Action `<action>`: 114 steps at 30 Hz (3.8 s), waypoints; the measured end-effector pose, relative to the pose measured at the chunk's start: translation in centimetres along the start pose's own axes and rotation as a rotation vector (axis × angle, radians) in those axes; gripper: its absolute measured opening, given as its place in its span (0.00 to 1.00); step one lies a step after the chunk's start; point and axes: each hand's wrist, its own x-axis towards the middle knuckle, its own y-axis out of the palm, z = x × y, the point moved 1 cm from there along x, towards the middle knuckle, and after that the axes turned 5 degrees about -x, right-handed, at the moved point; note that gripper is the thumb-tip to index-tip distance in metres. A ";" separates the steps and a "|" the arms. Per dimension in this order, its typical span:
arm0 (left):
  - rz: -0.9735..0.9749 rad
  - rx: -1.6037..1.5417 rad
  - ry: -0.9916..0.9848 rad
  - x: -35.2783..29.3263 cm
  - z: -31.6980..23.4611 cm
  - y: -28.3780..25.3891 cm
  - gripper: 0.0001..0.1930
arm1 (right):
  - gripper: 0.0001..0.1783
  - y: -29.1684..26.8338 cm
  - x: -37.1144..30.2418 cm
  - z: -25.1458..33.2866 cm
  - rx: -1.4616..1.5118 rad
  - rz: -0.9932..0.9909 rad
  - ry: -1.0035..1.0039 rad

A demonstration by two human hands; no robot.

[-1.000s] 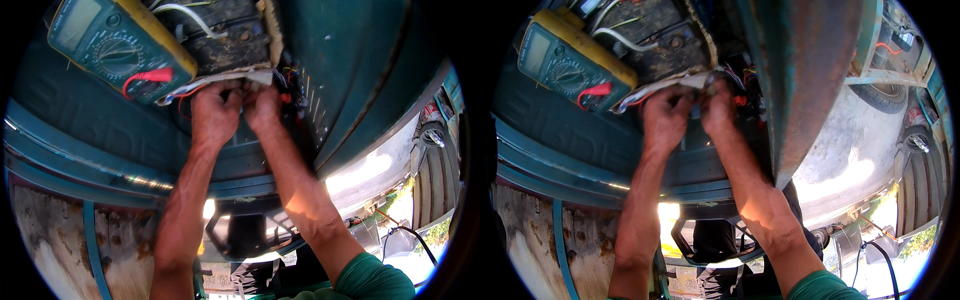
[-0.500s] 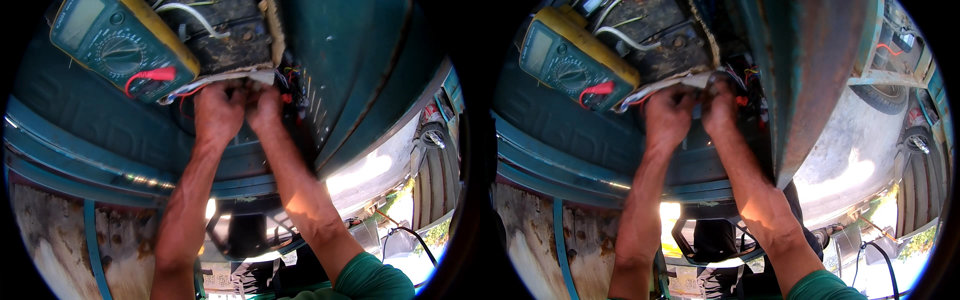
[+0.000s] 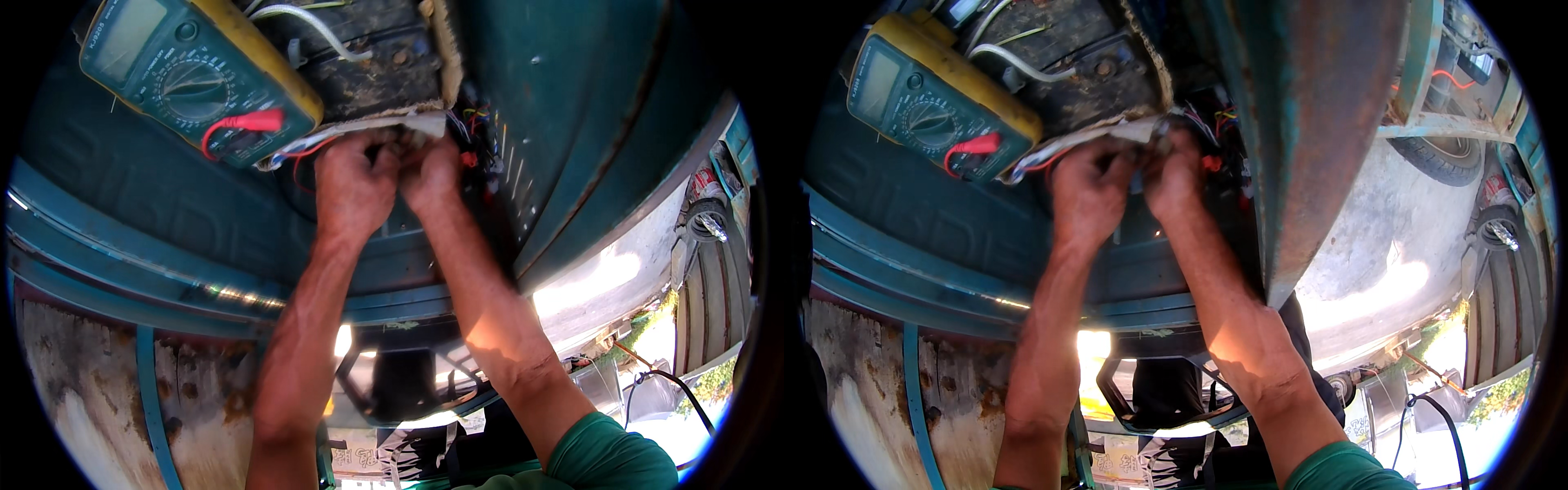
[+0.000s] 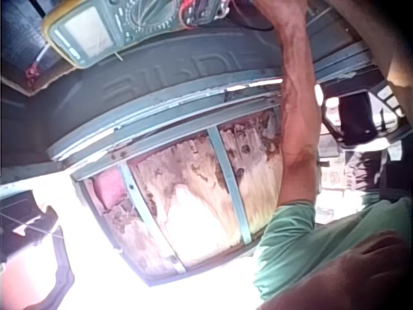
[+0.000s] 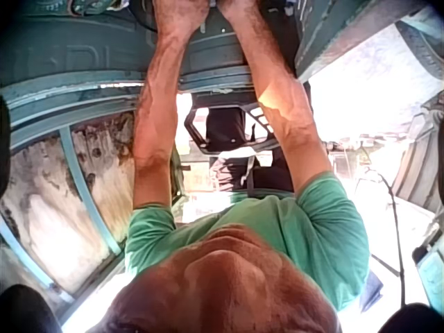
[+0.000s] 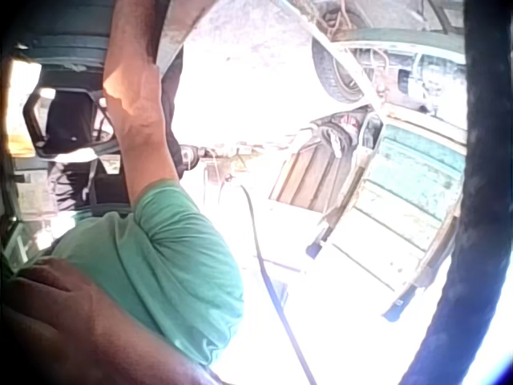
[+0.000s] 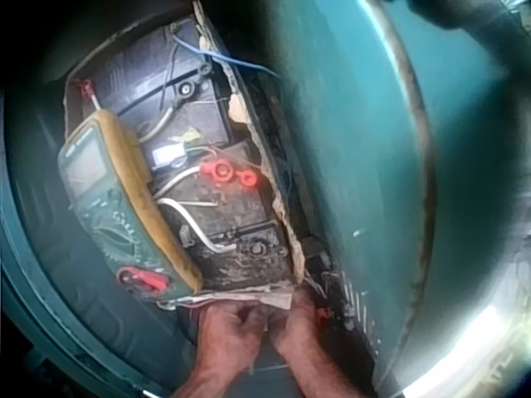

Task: The person works on the electrical system of a vehicle, using a multimeter to test connections and a screwdriver to manipulate wires and components. The person is seen stripping wire insulation and adjusting connections within the engine bay.

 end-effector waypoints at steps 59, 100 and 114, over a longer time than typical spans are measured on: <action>0.085 0.178 -0.046 1.1 -1.0 0.2 0.11 | 0.11 -0.5 -0.1 -0.5 -0.130 -0.134 -0.045; 0.035 0.121 0.057 0.3 -1.2 0.1 0.12 | 0.19 2.2 -1.7 0.8 0.026 -0.087 0.086; -0.167 -0.025 -0.025 -2.0 0.6 -0.8 0.10 | 0.11 -1.5 -0.7 -0.3 -0.907 0.059 -0.667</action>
